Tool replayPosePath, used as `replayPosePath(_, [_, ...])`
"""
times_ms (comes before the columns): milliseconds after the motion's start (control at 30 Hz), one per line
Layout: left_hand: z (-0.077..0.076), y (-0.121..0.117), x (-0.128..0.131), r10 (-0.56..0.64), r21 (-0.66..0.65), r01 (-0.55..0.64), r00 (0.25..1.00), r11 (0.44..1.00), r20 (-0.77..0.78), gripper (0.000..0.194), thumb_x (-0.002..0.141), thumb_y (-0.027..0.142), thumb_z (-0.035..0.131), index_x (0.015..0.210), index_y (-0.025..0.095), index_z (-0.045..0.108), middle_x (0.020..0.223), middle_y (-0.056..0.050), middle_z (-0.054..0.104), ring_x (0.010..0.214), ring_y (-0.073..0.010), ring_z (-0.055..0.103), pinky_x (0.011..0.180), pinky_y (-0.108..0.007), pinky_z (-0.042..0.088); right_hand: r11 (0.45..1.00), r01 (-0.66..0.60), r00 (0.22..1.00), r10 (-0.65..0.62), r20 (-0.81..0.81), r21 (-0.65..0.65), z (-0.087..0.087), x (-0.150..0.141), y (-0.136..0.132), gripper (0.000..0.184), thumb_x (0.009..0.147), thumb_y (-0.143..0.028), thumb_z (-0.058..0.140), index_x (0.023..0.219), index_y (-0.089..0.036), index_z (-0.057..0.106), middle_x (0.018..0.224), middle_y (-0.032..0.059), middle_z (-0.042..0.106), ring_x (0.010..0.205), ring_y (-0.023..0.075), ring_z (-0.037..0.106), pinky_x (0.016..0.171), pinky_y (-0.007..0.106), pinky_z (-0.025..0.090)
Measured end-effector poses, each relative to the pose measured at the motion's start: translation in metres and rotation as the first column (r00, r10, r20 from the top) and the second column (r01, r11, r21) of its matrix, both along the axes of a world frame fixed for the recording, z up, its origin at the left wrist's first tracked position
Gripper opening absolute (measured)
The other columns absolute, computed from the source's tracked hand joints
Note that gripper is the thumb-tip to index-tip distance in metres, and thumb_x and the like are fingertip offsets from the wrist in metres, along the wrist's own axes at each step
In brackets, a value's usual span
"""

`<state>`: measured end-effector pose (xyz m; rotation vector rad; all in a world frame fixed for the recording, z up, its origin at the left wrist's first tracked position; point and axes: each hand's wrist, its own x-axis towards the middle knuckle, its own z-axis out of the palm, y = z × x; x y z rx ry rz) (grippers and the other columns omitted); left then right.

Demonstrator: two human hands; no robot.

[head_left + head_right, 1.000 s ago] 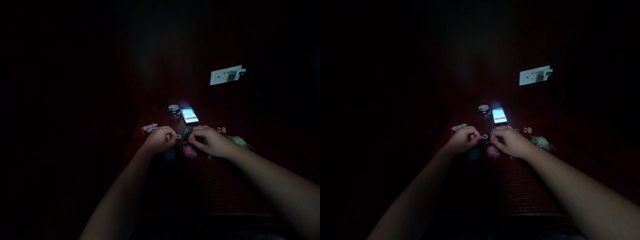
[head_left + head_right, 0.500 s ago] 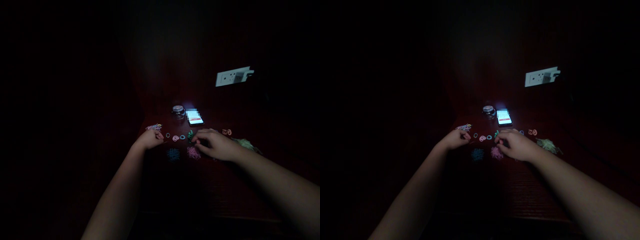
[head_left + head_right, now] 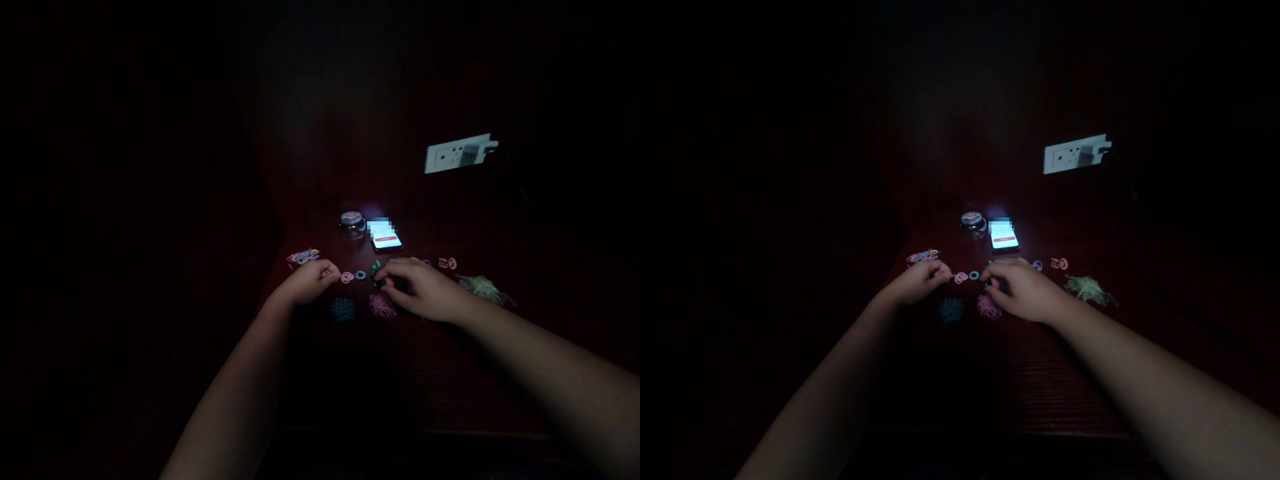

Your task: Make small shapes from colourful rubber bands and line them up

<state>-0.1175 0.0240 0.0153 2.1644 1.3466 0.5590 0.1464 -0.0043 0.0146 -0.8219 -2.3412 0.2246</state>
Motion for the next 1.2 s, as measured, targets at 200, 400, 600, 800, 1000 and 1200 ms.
replayPosePath(200, [0.006, -0.014, 0.036, -0.186, 0.279, 0.162, 0.98, 0.947, 0.065, 0.013, 0.085, 0.024, 0.059, 0.09, 0.017, 0.068, 0.086, -0.003, 0.069, 0.073, -0.0115, 0.06, 0.066, -0.023, 0.046, 0.999, 0.031, 0.999, -0.03, -0.026, 0.021, -0.001, -0.004, -0.001, 0.018, 0.082, -0.021, 0.063, 0.1, -0.02, 0.066, 0.081, 0.002, 0.063, 0.077, 0.0166, 0.059, 0.076, 0.032, 0.042])
replayPosePath(400, [0.007, -0.018, 0.043, -0.23, 0.292, 0.202, 0.971, 0.935, 0.065, 0.012, 0.084, 0.021, 0.06, 0.09, 0.016, 0.069, 0.085, -0.003, 0.069, 0.071, -0.0106, 0.061, 0.065, -0.022, 0.047, 0.998, 0.034, 0.998, -0.032, -0.058, 0.048, 0.002, -0.004, -0.001, 0.006, 0.084, -0.021, 0.061, 0.085, -0.019, 0.067, 0.076, 0.0012, 0.062, 0.074, 0.0152, 0.058, 0.074, 0.03, 0.041])
replayPosePath(600, [0.008, -0.02, 0.045, -0.229, 0.333, 0.197, 0.971, 0.922, 0.061, 0.012, 0.085, 0.021, 0.06, 0.091, 0.016, 0.068, 0.085, -0.003, 0.069, 0.071, -0.0106, 0.061, 0.067, -0.023, 0.048, 0.999, 0.023, 0.998, -0.02, -0.064, 0.043, 0.004, -0.004, -0.002, 0.009, 0.085, -0.021, 0.059, 0.082, -0.018, 0.067, 0.074, 0.0015, 0.062, 0.071, 0.0151, 0.056, 0.071, 0.03, 0.04])
replayPosePath(800, [0.006, -0.02, 0.042, -0.233, 0.314, 0.204, 0.971, 0.927, 0.057, 0.016, 0.083, 0.024, 0.061, 0.093, 0.016, 0.069, 0.085, -0.003, 0.069, 0.069, -0.01, 0.061, 0.064, -0.023, 0.049, 0.997, 0.059, 0.995, -0.055, -0.08, 0.049, 0.003, -0.003, -0.001, 0.01, 0.085, -0.022, 0.058, 0.081, -0.019, 0.067, 0.073, 0.0016, 0.062, 0.072, 0.0159, 0.057, 0.072, 0.031, 0.039])
replayPosePath(1000, [0.005, -0.017, 0.043, -0.225, 0.309, 0.197, 0.973, 0.931, 0.057, 0.012, 0.08, 0.024, 0.065, 0.087, 0.016, 0.07, 0.08, -0.002, 0.07, 0.067, -0.0091, 0.06, 0.062, -0.021, 0.048, 0.998, 0.037, 0.995, -0.033, -0.099, 0.046, 0.003, -0.002, -0.001, 0.011, 0.085, -0.023, 0.058, 0.081, -0.018, 0.067, 0.073, 0.0017, 0.062, 0.071, 0.0156, 0.056, 0.07, 0.031, 0.04])
replayPosePath(1200, [0.006, -0.019, 0.043, -0.204, 0.331, 0.175, 0.977, 0.927, 0.055, 0.012, 0.08, 0.024, 0.064, 0.087, 0.016, 0.07, 0.08, -0.002, 0.069, 0.066, -0.0097, 0.06, 0.061, -0.022, 0.048, 0.999, 0.033, 0.994, -0.028, -0.106, 0.037, 0.003, -0.002, -0.001, 0.012, 0.085, -0.022, 0.058, 0.081, -0.018, 0.068, 0.074, 0.002, 0.062, 0.071, 0.0156, 0.056, 0.071, 0.031, 0.04])
